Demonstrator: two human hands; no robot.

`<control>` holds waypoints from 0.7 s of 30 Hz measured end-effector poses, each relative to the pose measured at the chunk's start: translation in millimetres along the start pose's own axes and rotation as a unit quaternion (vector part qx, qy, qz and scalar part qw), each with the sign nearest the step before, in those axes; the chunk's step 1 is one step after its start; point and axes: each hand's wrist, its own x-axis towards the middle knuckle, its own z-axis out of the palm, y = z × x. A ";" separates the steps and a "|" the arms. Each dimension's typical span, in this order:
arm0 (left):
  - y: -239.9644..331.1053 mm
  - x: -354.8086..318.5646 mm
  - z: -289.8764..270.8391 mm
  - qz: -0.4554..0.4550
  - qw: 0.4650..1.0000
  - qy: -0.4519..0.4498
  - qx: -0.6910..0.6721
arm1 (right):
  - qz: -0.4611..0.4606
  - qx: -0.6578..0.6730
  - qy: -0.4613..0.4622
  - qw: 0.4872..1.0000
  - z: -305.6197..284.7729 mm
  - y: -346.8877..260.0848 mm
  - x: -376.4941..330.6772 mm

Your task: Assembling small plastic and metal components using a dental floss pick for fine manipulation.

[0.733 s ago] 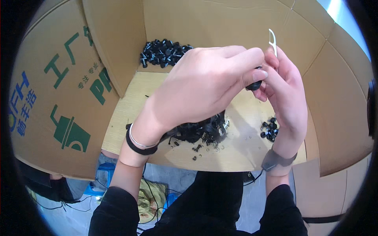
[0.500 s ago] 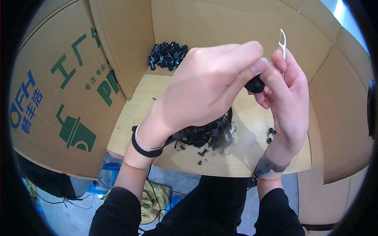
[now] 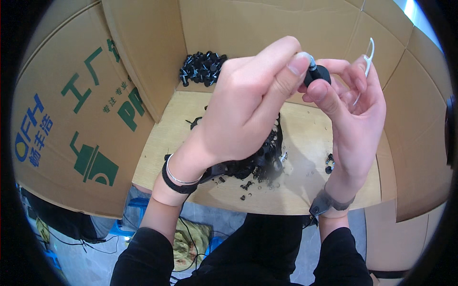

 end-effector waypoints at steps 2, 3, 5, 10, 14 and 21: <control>4.7 -1.3 1.2 0.004 1.000 0.003 0.008 | -0.033 0.010 0.016 0.999 2.8 -3.0 -1.9; 6.5 -1.2 1.4 0.006 1.000 0.005 0.014 | -0.034 0.009 0.016 0.999 2.4 -2.4 -2.7; 8.9 -0.4 -1.6 0.006 1.000 -0.007 -0.002 | -0.062 -0.011 0.023 0.998 1.2 0.4 -4.1; 4.9 0.2 -10.0 -0.057 0.997 -0.019 -0.045 | 0.010 0.007 -0.013 1.000 -2.7 -3.9 -4.4; -23.5 1.5 -19.3 0.055 0.947 -0.074 0.308 | 0.038 -0.022 -0.023 0.999 -2.0 -2.3 -1.4; -21.9 9.7 -17.5 -0.100 0.954 -0.083 -0.268 | 0.031 0.018 -0.010 0.999 -3.4 20.2 12.1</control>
